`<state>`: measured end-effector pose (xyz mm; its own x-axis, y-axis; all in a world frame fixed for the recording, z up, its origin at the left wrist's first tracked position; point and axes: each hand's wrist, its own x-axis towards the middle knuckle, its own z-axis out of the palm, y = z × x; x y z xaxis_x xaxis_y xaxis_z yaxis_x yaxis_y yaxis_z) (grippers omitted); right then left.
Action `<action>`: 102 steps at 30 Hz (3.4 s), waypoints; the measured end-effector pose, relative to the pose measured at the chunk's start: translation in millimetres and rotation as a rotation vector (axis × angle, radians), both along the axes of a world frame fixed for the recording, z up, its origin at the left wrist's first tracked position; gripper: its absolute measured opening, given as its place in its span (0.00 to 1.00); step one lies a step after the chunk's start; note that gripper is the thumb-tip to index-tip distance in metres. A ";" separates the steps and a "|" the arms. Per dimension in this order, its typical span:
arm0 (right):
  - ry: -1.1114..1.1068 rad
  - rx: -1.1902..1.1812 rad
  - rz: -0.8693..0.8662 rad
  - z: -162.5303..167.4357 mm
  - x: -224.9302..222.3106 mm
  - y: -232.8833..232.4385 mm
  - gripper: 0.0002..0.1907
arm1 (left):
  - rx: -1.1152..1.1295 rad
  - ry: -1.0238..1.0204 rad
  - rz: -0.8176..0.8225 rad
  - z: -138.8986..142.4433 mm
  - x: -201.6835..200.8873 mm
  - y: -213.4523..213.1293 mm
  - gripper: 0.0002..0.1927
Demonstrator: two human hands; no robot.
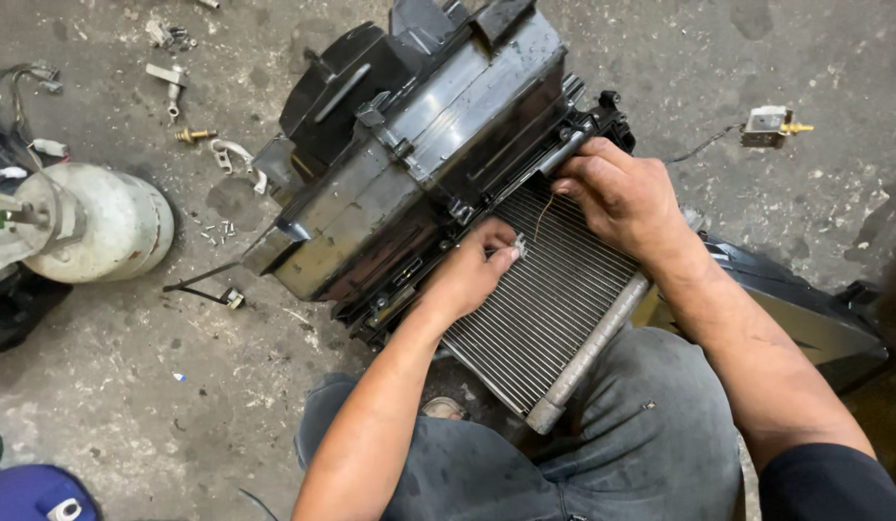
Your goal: The person assembles a car air conditioning evaporator unit by hand. They attach a metal evaporator core to a black plastic housing, connect a small sensor with a wire, and secure the two halves of the housing together.
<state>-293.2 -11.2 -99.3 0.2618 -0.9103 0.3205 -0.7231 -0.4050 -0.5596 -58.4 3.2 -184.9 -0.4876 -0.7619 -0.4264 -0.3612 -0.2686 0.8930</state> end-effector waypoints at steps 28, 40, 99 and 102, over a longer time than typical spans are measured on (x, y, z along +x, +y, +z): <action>0.013 0.013 0.000 0.0 -0.3 -2.2 0.09 | -0.199 -0.192 -0.240 21.1 -23.7 -15.9 0.08; -0.016 0.005 0.016 2.5 -4.5 -2.9 0.10 | -0.231 -0.266 -0.298 35.2 -34.8 -29.7 0.08; 0.480 0.893 0.103 8.9 19.3 -13.0 0.11 | -0.152 -0.193 -0.143 33.1 -17.8 -19.9 0.16; 0.430 0.872 0.086 4.6 21.2 -20.5 0.11 | -0.140 -0.233 -0.160 34.1 -17.9 -21.0 0.17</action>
<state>-272.0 -31.7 -94.7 0.2751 -0.7553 -0.5948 -0.9231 -0.0347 -0.3830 -76.3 -17.8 -150.8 -0.5071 -0.7429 -0.4369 -0.5882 -0.0722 0.8055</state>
